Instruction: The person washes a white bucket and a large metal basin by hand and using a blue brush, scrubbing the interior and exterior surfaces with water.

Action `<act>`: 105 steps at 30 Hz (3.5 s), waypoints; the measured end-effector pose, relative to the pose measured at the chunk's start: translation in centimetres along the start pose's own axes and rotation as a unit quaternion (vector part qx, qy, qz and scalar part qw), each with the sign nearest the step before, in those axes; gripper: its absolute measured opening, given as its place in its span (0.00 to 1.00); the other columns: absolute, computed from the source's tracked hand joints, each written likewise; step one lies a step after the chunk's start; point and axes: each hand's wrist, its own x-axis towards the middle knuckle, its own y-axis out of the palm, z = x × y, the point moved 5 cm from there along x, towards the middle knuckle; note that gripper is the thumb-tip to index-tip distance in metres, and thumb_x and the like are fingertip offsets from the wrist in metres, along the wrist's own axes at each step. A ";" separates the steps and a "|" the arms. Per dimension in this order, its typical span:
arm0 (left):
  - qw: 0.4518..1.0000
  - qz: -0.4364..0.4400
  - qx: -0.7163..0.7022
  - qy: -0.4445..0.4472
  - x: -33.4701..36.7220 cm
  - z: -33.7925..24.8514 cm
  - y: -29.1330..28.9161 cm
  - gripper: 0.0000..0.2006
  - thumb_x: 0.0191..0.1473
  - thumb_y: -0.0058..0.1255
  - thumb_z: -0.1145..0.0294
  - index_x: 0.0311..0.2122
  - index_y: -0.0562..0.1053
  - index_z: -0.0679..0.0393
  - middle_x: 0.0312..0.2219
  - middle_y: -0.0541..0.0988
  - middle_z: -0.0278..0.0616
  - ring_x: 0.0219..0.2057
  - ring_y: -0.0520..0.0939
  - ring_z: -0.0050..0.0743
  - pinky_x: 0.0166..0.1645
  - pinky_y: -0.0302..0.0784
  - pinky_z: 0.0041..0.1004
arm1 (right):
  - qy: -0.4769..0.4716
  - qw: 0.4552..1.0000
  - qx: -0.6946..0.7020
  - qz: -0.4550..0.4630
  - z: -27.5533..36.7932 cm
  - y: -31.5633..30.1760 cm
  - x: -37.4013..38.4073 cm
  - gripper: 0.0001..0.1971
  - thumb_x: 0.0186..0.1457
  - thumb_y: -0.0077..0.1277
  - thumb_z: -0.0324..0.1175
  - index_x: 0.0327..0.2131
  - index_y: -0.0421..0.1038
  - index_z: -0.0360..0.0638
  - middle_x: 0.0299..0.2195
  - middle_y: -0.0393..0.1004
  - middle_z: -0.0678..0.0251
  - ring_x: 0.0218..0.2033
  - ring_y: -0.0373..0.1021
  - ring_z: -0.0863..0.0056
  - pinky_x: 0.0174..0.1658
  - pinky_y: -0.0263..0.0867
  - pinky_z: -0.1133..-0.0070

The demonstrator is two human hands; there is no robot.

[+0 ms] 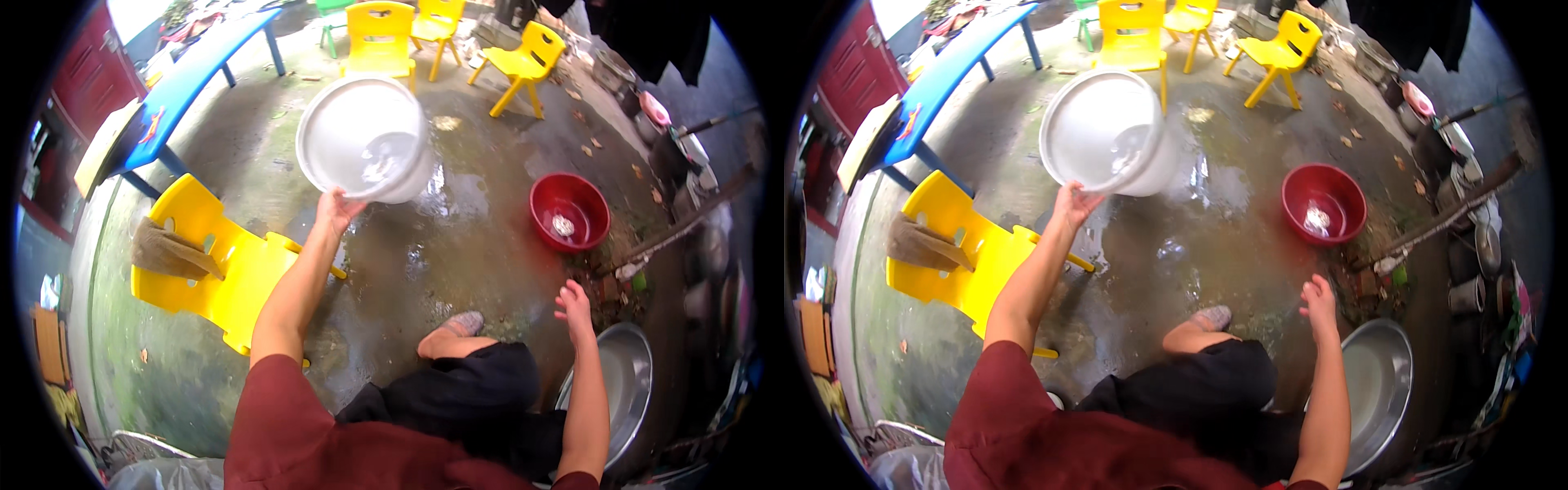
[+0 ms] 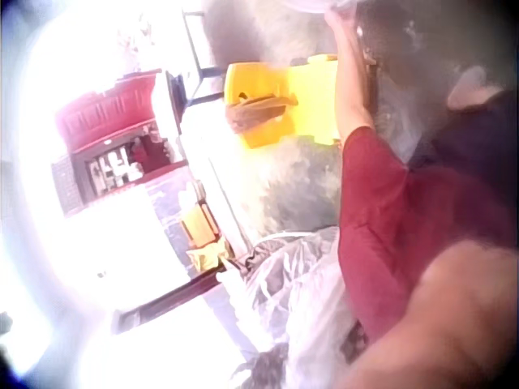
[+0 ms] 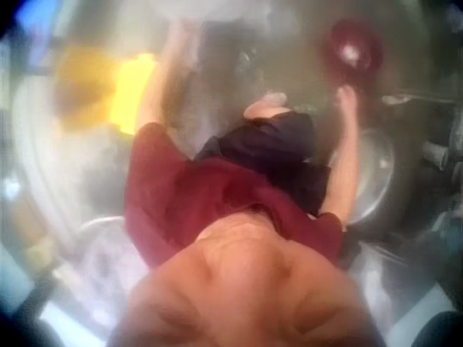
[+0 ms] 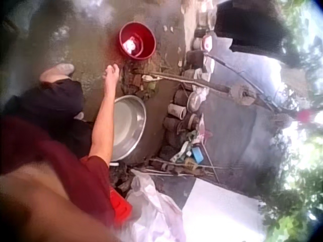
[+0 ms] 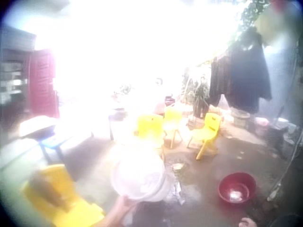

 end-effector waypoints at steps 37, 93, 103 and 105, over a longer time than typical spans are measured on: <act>0.677 0.328 0.657 0.037 -7.9 10.6 20.9 0.11 0.48 0.57 0.61 0.30 0.76 0.59 0.25 0.78 0.37 0.27 0.78 0.21 0.33 0.72 0.21 | -0.073 0.973 -0.214 0.036 -15.2 -15.0 -6.0 0.09 0.53 0.45 0.32 0.35 0.68 0.36 0.25 0.71 0.66 0.27 0.67 0.77 0.31 0.64 0.78; 0.120 0.590 0.793 -0.091 -15.5 43.3 11.2 0.26 0.32 0.64 0.62 0.37 0.70 0.65 0.31 0.77 0.57 0.36 0.78 0.53 0.42 0.72 0.40 | 0.294 0.820 0.442 -0.213 -46.5 -13.6 -15.0 0.17 0.50 0.53 0.42 0.36 0.73 0.35 0.29 0.75 0.57 0.33 0.73 0.64 0.37 0.71 0.71; 0.124 0.658 0.735 -0.108 -22.9 44.1 15.6 0.23 0.34 0.62 0.56 0.33 0.70 0.63 0.28 0.76 0.56 0.34 0.77 0.55 0.38 0.70 0.40 | 0.153 0.956 0.246 0.039 -26.3 -11.3 -16.6 0.16 0.58 0.42 0.41 0.42 0.71 0.39 0.36 0.74 0.58 0.29 0.74 0.72 0.28 0.71 0.80; 0.114 0.678 0.724 -0.043 -25.0 44.7 18.8 0.24 0.35 0.61 0.55 0.33 0.70 0.63 0.27 0.76 0.57 0.33 0.76 0.56 0.39 0.70 0.41 | 0.180 0.922 0.298 -0.171 -32.1 -14.4 -17.4 0.14 0.58 0.41 0.36 0.43 0.70 0.41 0.37 0.74 0.60 0.29 0.74 0.73 0.29 0.70 0.82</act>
